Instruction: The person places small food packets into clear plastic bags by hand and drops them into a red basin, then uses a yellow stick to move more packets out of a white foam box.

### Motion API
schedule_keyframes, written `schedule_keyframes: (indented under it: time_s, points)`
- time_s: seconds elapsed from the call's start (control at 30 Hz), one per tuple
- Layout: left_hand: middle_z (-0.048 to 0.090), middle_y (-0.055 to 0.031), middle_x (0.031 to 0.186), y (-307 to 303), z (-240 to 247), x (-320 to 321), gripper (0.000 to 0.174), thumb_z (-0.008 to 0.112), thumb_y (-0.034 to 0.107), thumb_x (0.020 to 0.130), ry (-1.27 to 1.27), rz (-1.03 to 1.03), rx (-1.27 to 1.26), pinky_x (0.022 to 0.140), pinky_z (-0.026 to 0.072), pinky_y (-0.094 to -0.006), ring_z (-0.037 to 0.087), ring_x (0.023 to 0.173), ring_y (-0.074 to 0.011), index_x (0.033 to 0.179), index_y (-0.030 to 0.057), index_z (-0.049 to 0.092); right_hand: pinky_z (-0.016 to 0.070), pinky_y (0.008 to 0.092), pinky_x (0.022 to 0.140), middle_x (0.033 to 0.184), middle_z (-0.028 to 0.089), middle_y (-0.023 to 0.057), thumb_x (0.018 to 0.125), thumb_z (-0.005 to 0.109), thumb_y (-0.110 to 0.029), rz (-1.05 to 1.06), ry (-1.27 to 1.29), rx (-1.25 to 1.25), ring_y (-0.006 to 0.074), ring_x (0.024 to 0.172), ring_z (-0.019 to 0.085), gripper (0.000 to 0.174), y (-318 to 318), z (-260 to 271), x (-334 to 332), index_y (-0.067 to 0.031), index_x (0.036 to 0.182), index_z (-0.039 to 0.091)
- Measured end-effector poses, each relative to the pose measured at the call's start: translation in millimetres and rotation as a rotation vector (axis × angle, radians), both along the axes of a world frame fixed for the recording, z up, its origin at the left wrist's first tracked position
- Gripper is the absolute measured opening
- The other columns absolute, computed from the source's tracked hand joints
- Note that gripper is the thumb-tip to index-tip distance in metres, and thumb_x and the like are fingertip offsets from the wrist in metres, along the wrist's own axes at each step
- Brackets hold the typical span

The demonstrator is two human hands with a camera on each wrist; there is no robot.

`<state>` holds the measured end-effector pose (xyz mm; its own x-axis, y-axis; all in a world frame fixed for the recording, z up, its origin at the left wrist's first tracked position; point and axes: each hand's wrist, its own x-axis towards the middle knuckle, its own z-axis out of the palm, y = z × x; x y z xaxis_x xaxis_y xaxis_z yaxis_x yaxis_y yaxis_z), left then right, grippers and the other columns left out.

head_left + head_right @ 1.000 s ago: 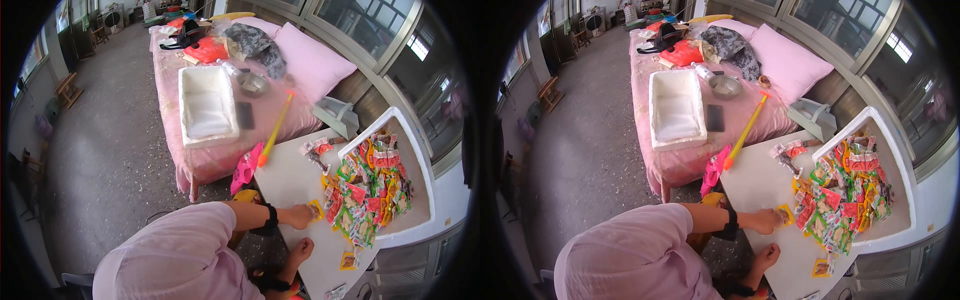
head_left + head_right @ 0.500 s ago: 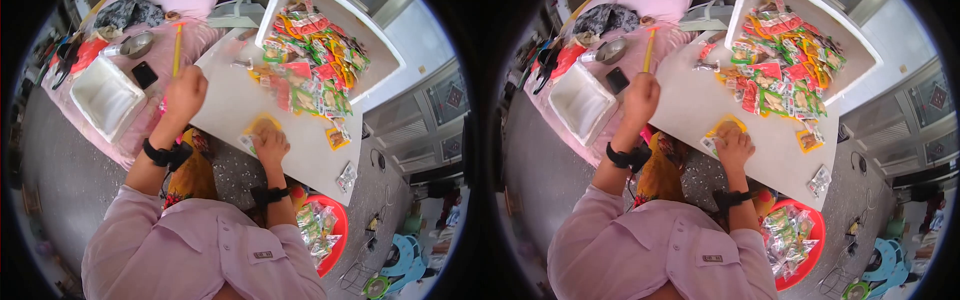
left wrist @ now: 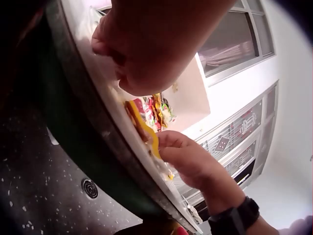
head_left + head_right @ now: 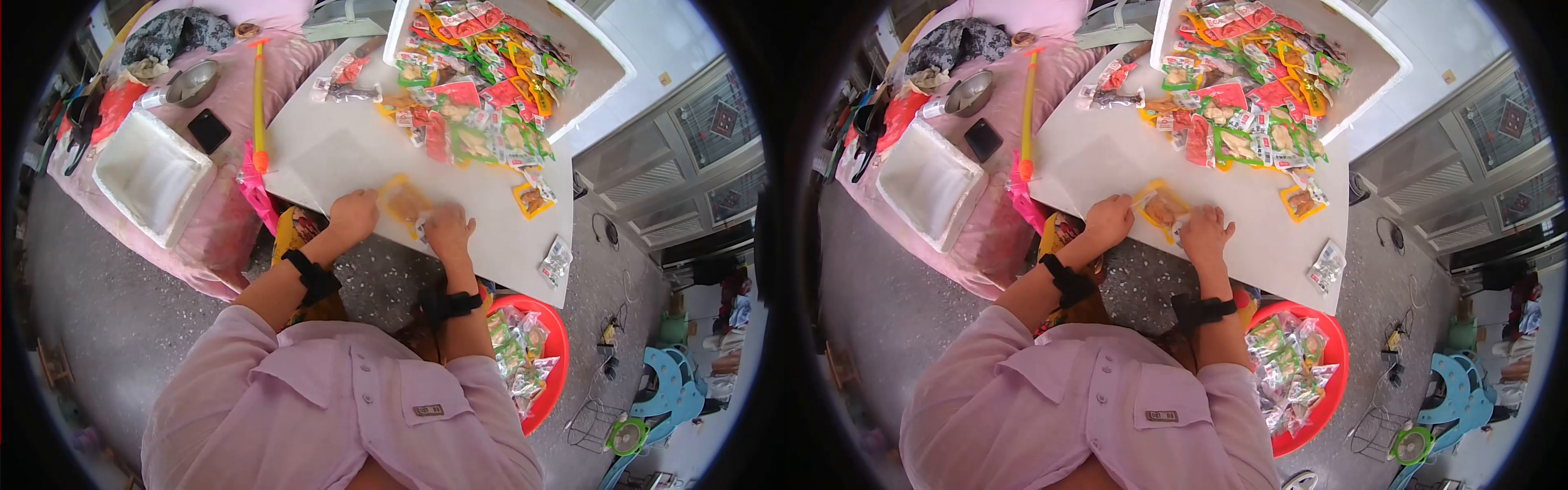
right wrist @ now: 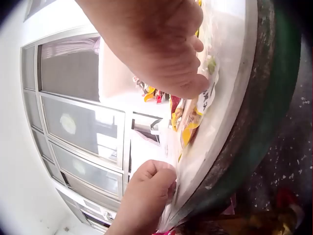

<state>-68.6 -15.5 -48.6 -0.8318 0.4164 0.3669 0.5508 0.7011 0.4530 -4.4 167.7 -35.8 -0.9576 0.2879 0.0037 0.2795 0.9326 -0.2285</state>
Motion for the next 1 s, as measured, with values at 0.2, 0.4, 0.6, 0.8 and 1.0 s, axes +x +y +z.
schedule_keyframes:
  time_s: [0.2, 0.4, 0.6, 0.8, 1.0]
  points:
    - [0.053, -0.0128, 0.067, 1, -5, 0, 0.006, 0.048, 0.011, 0.069, 0.022, -0.017, -0.001, 0.052, 0.0429, -0.0422, 0.054, 0.059, -0.0321, 0.072, 0.0051, 0.048, 0.0191, 0.0594, 0.089, 0.117, 0.043, 0.0144, 0.062, 0.060, -0.038, -0.133, 0.072, -0.029, 0.0310, 0.116, 0.033, 0.053, -12, 6, 1, -0.0049, 0.103, 0.051]
    - [0.053, -0.0126, 0.065, 5, -1, 0, 0.008, 0.049, 0.012, 0.069, -0.012, -0.048, -0.068, 0.055, 0.0430, -0.0420, 0.054, 0.061, -0.0315, 0.071, 0.0046, 0.048, 0.0206, 0.0532, 0.091, 0.112, 0.046, 0.0146, 0.063, 0.063, -0.035, -0.065, 0.158, -0.084, 0.0304, 0.113, 0.035, 0.049, -10, -3, 6, -0.0044, 0.100, 0.052]
    - [0.055, -0.0136, 0.071, 8, 2, -3, 0.012, 0.048, 0.017, 0.072, -0.149, -0.002, -0.041, 0.058, 0.0425, -0.0416, 0.054, 0.068, -0.0313, 0.076, 0.0055, 0.049, 0.0401, 0.0293, 0.061, 0.077, 0.055, 0.0076, 0.070, 0.058, -0.006, -0.128, 0.590, -1.176, 0.0179, 0.069, 0.051, 0.012, -1, -18, 20, -0.0039, 0.079, 0.050]
    - [0.056, -0.0139, 0.075, 30, 2, -6, 0.012, 0.048, 0.018, 0.074, -0.291, -0.049, -0.056, 0.063, 0.0415, -0.0418, 0.054, 0.075, -0.0306, 0.079, 0.0072, 0.049, 0.0431, 0.0232, 0.051, 0.066, 0.055, 0.0044, 0.073, 0.054, 0.002, -0.155, 0.522, -1.543, 0.0099, 0.055, 0.052, 0.008, 9, 14, 45, -0.0040, 0.075, 0.048]
    - [0.056, -0.0141, 0.072, 35, 3, 2, 0.013, 0.046, 0.017, 0.074, -0.193, -0.084, -0.067, 0.060, 0.0423, -0.0428, 0.055, 0.070, -0.0328, 0.079, 0.0052, 0.048, 0.0434, 0.0238, 0.052, 0.067, 0.055, 0.0046, 0.072, 0.052, 0.004, -0.169, 0.460, -1.575, 0.0110, 0.057, 0.054, 0.009, 15, 13, 49, -0.0030, 0.075, 0.048]
